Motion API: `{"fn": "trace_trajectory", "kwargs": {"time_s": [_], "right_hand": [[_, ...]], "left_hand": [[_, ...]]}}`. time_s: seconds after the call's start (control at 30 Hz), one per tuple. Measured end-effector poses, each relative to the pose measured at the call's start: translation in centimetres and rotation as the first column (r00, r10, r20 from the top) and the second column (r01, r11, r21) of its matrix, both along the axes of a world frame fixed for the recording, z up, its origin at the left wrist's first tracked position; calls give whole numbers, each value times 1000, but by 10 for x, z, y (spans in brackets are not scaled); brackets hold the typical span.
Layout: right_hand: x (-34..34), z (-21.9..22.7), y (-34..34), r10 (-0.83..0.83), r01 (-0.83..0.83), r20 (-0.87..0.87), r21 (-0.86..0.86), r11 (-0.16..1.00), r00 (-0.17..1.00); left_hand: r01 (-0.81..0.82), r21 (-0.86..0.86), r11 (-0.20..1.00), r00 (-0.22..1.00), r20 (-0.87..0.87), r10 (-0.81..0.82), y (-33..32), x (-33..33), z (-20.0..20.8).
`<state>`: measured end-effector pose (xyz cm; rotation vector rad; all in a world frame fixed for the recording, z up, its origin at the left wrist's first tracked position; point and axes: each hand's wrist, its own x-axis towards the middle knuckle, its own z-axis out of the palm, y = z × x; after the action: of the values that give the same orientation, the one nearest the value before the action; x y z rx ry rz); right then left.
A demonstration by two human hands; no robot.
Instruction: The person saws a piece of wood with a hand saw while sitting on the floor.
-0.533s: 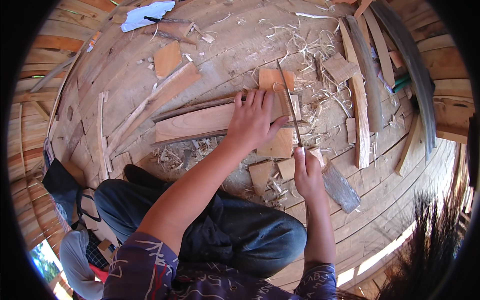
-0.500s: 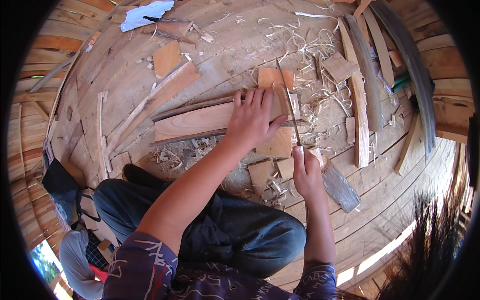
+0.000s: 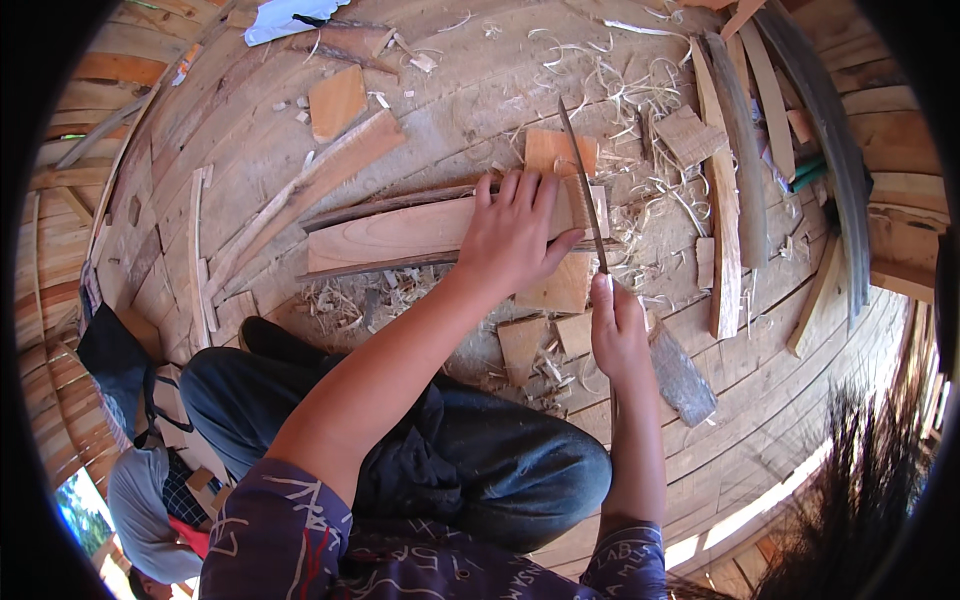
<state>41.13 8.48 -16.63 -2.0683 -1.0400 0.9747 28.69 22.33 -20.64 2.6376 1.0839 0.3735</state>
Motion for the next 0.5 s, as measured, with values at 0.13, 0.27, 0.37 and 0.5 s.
{"fn": "trace_trajectory", "kwargs": {"time_s": [0.13, 0.27, 0.37, 0.5], "right_hand": [[-3, 4, -1, 5, -4, 39, -22, 1000, 999], [-4, 17, -59, -10, 3, -44, -149, 989, 999], [3, 17, -64, -21, 3, -95, -187, 982, 995], [0, 4, -16, 0, -3, -30, -103, 995, 1000]], "left_hand": [[-3, -46, 999, 1000, -1, 3, 2, 0, -4], [-30, 2, 1000, 999, -26, 30, 4, -3, -1], [-17, 26, 1000, 1000, 2, 17, 2, -1, -2], [-20, 28, 999, 1000, -6, 20, 3, -2, -5]]}}
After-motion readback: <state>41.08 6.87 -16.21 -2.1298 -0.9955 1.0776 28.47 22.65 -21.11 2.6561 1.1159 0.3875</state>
